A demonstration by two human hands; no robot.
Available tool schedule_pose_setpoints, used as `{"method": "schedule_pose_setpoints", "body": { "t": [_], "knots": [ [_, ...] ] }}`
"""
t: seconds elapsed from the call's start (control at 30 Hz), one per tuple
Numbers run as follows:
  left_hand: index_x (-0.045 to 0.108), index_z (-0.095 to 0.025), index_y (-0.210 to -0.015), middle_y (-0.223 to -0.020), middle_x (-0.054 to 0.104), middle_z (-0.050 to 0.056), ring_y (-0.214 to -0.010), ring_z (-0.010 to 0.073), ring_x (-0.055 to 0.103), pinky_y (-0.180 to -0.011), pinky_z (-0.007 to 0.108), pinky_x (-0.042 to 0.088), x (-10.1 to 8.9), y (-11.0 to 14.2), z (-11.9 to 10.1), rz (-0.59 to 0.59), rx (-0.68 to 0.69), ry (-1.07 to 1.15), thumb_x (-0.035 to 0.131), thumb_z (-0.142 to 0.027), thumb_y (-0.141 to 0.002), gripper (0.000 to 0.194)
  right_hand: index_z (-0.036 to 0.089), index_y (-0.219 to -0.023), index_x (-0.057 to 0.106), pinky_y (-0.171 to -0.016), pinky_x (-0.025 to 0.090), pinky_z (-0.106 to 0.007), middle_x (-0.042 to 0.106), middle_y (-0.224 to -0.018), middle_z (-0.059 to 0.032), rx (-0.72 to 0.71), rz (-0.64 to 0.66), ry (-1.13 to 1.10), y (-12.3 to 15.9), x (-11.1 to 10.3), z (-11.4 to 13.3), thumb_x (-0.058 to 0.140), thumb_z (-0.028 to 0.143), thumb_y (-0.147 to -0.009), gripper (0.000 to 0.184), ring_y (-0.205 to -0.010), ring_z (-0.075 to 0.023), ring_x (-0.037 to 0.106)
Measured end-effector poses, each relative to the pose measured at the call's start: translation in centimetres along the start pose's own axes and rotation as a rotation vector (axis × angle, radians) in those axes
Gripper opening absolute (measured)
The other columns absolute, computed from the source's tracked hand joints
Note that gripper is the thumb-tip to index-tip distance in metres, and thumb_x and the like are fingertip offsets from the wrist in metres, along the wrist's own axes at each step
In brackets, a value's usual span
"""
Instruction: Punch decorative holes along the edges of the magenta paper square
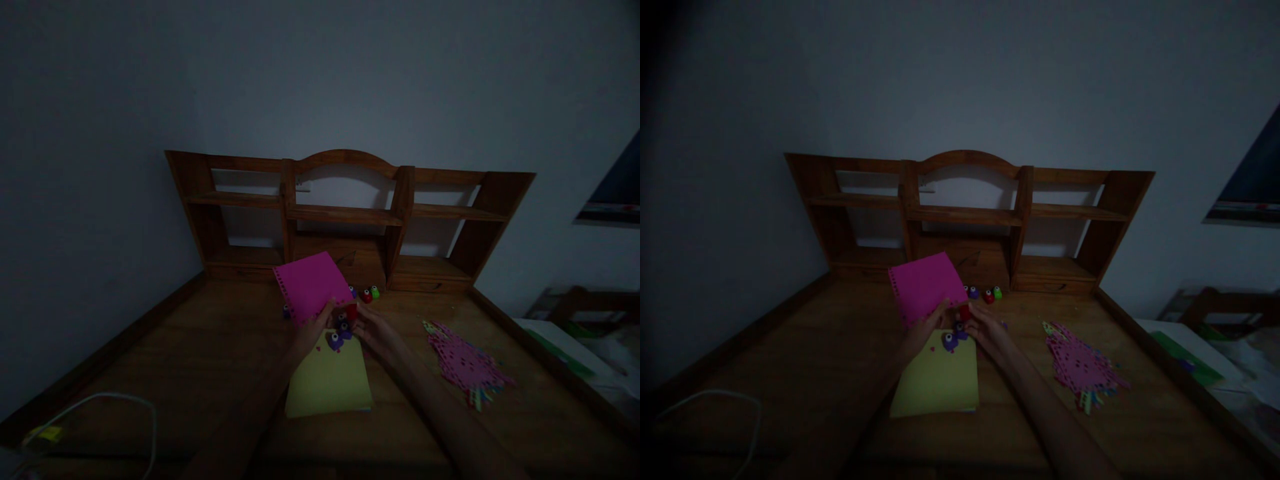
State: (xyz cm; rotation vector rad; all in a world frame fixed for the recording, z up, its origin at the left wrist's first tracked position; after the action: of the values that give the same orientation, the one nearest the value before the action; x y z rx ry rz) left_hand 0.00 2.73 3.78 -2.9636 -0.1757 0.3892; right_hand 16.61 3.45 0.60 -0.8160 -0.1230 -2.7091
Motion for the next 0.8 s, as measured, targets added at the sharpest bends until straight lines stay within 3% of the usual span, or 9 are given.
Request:
{"method": "schedule_pose_setpoints", "body": {
  "t": [0.13,0.2,0.3,0.43,0.6,0.7,0.8],
  "knots": [
    [0.06,-0.021,-0.062,-0.062,0.063,0.002,-0.064,0.0203,0.061,-0.072,0.031,0.049,0.9,-0.6,1.4,0.11,-0.078,0.029,0.048,-0.069,-0.082,0.053,0.018,-0.094,0.07,-0.064,0.053,-0.024,0.073,-0.09,-0.0082,0.041,0.005,-0.129,-0.7,-0.8,0.0,0.071,0.046,-0.083,0.031,-0.066,-0.0136,0.064],
    [0.057,-0.021,-0.057,-0.054,0.057,0.0,-0.055,0.0174,0.056,-0.064,0.029,0.047,1.3,-0.7,1.9,0.153,-0.098,0.089,0.046,-0.069,-0.083,0.056,0.018,-0.096,0.07,-0.061,0.053,-0.023,0.073,-0.091,-0.0085,0.033,0.01,-0.172,-0.8,-0.8,0.3,0.068,0.046,-0.085,0.03,-0.064,-0.0129,0.063],
    [0.057,-0.021,-0.058,-0.052,0.055,-0.002,-0.051,0.0156,0.053,-0.059,0.027,0.046,1.5,-0.7,2.2,0.179,-0.127,0.138,0.045,-0.07,-0.083,0.057,0.019,-0.094,0.07,-0.058,0.052,-0.021,0.072,-0.088,-0.0074,0.004,0.017,-0.206,-0.5,-0.6,1.1,0.068,0.046,-0.086,0.028,-0.066,-0.013,0.064],
    [0.06,-0.021,-0.061,-0.055,0.059,-0.001,-0.056,0.0181,0.058,-0.065,0.03,0.048,0.7,-0.4,1.5,0.145,-0.167,0.097,0.047,-0.07,-0.082,0.055,0.019,-0.093,0.07,-0.058,0.052,-0.024,0.072,-0.086,-0.0067,-0.02,0.006,-0.136,-0.1,-0.3,1.6,0.07,0.046,-0.083,0.029,-0.066,-0.0142,0.064],
    [0.065,-0.021,-0.065,-0.064,0.065,0.005,-0.076,0.0247,0.065,-0.078,0.035,0.048,0.0,-0.4,0.2,0.089,-0.134,0.056,0.054,-0.068,-0.079,0.051,0.02,-0.093,0.069,-0.066,0.053,-0.024,0.071,-0.095,-0.0052,-0.072,-0.027,-0.063,-0.3,-0.9,1.4,0.077,0.027,-0.075,0.021,-0.077,-0.0156,0.063],
    [0.064,-0.02,-0.063,-0.061,0.065,0.004,-0.069,0.0236,0.064,-0.074,0.034,0.047,0.0,-0.3,0.5,0.084,-0.17,0.041,0.055,-0.07,-0.076,0.053,0.02,-0.085,0.068,-0.054,0.047,-0.022,0.067,-0.08,-0.0017,-0.105,0.002,-0.133,-0.8,-1.2,1.3,0.076,0.018,-0.069,0.019,-0.063,-0.0119,0.056],
    [0.063,-0.019,-0.061,-0.06,0.064,0.003,-0.063,0.0214,0.062,-0.068,0.032,0.046,0.3,0.0,0.7,0.106,-0.194,0.035,0.053,-0.071,-0.077,0.055,0.02,-0.084,0.067,-0.042,0.035,-0.019,0.057,-0.065,0.0032,-0.122,0.037,-0.12,-1.0,-1.3,1.2,0.075,0.016,-0.068,0.019,-0.047,-0.0064,0.041]
  ]
}}
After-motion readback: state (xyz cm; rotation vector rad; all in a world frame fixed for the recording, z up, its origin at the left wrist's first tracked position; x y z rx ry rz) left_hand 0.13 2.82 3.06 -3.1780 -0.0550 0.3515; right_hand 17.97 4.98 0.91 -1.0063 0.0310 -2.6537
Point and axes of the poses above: each hand's wrist, its own y-axis away from the middle knuckle, its own x-axis out of the palm, z = x × y, the point moved 7 cm from there along -y, towards the middle knuckle
